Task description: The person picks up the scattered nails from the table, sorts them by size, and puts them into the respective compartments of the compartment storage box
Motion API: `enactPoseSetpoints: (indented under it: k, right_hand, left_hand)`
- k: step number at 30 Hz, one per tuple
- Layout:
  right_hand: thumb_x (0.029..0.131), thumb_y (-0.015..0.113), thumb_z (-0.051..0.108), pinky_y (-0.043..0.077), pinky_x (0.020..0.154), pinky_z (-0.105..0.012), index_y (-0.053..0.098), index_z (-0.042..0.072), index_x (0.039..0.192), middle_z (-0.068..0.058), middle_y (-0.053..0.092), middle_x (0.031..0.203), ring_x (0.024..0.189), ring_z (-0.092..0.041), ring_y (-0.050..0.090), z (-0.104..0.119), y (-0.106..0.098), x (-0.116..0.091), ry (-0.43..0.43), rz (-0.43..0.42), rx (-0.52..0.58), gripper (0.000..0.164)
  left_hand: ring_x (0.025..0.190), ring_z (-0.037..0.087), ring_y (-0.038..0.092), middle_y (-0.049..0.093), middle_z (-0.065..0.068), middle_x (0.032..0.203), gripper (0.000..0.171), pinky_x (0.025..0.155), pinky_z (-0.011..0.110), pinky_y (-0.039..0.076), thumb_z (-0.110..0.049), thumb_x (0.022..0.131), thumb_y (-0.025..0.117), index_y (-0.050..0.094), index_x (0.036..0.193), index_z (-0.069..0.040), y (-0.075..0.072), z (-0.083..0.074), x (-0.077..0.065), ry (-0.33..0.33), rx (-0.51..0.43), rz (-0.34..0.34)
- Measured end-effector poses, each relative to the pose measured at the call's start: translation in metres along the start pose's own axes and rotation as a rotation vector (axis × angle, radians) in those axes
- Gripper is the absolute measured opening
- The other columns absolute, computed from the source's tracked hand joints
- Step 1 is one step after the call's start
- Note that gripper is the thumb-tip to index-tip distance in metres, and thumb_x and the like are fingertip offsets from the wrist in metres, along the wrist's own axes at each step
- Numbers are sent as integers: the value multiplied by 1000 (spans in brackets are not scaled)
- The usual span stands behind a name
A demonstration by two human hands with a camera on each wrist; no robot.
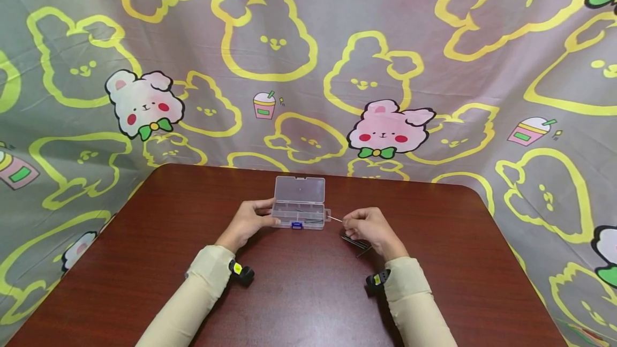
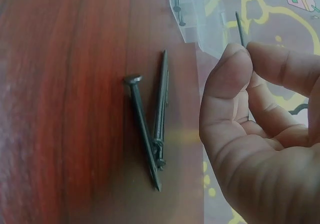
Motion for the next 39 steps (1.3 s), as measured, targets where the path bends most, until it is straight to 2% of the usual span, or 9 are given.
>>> enactPoseSetpoints:
  k: [8, 18, 25, 32, 39]
  right_hand:
    - [96, 59, -4, 55, 62, -26, 58, -25, 112, -14, 68, 83, 67, -14, 62, 2, 6, 1, 7, 11, 3, 26]
    - [100, 53, -4, 55, 65, -25, 54, -26, 112, -13, 64, 85, 70, -13, 62, 2, 16, 4, -6, 80, 26, 25]
    - [102, 50, -5, 54, 63, -23, 54, -26, 111, -16, 63, 85, 69, -13, 62, 1, 18, 7, -14, 64, 33, 23]
    - [101, 51, -7, 54, 63, -24, 55, -26, 112, -16, 64, 86, 70, -13, 62, 7, 24, 10, -27, 52, 4, 23]
    - [99, 53, -8, 54, 61, -25, 58, -24, 107, -18, 65, 87, 68, -13, 62, 10, 30, 14, -36, 25, -23, 19]
  left_hand:
    - [117, 28, 59, 62, 12, 135, 64, 82, 31, 56, 2, 76, 86, 64, 136, -5, 0, 0, 0, 0, -1, -4]
    - [117, 30, 59, 61, 14, 136, 64, 80, 30, 56, 2, 76, 86, 63, 136, -3, 0, -1, -1, 6, -1, 1]
    - [117, 30, 60, 61, 14, 136, 64, 80, 29, 56, 2, 76, 86, 63, 136, -2, 0, -2, -1, 11, -1, 0]
    - [118, 28, 59, 61, 10, 137, 64, 81, 31, 56, 2, 77, 85, 64, 136, -5, 0, 0, -1, 2, -10, 1]
    - [116, 29, 59, 62, 11, 136, 64, 80, 30, 56, 2, 76, 85, 64, 136, -4, 0, 0, 0, 12, -3, -2]
Point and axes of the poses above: each hand's wrist, its own x-axis towards the middle knuckle, its own y-axis out of the palm, z = x × y, the point moved 9 cm from there along x, towards the middle knuckle
